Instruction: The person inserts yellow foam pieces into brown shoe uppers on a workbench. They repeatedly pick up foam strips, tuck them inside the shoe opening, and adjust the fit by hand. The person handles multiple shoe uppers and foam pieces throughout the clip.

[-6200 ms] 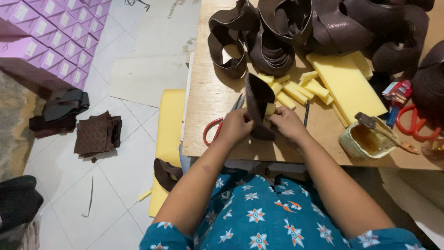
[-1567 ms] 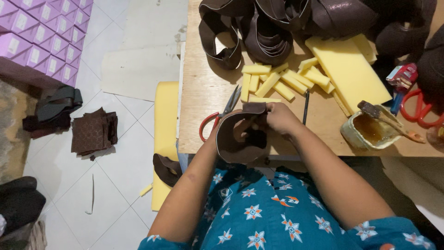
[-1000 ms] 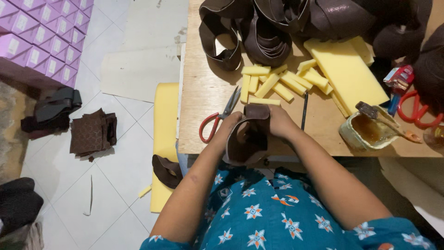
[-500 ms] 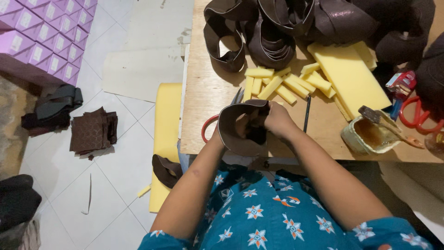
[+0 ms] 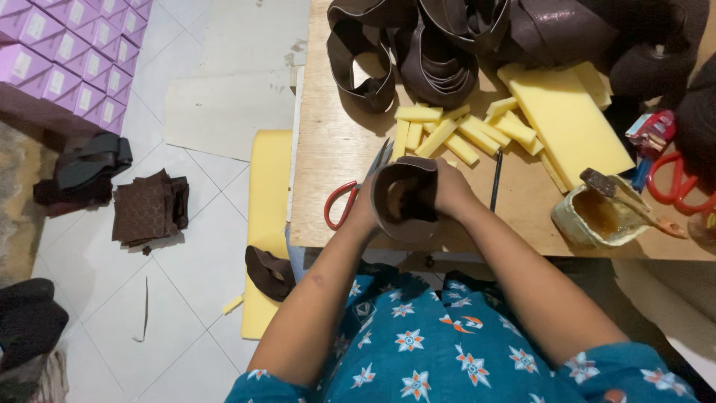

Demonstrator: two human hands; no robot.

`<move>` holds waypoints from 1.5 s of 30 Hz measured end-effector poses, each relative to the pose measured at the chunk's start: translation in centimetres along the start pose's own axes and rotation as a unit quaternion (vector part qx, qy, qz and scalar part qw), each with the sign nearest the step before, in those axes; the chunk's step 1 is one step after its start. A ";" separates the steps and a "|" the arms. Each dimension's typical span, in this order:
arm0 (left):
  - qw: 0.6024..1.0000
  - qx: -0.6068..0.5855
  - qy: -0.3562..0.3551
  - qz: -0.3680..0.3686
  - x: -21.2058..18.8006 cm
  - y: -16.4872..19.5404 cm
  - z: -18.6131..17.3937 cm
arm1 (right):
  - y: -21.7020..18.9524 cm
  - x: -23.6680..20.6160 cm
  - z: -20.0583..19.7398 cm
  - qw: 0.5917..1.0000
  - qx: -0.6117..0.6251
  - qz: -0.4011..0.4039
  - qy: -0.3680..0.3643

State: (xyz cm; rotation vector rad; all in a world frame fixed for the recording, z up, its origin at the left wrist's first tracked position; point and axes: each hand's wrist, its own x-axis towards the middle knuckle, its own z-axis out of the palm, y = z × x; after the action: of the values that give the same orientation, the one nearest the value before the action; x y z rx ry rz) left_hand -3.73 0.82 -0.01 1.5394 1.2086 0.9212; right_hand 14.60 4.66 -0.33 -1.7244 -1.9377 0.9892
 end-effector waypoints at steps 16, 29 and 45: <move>0.991 -0.006 -0.039 -0.132 0.6 -1.4 0.0 | 0.3 -0.1 -0.6 0.994 -0.017 0.087 -0.067; 0.994 0.070 0.036 0.074 1.9 -3.5 2.8 | -0.8 -1.6 0.6 0.992 -0.085 -0.040 0.089; 0.942 0.298 -0.004 0.155 3.2 -6.1 1.7 | 0.4 -0.6 0.4 0.995 -0.064 -0.020 0.068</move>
State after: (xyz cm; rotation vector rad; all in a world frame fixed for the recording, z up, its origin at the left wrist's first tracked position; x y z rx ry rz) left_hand -3.04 3.99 -6.30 2.2653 1.3352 0.7757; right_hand 14.76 3.99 -0.79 -1.7634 -1.9766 0.7273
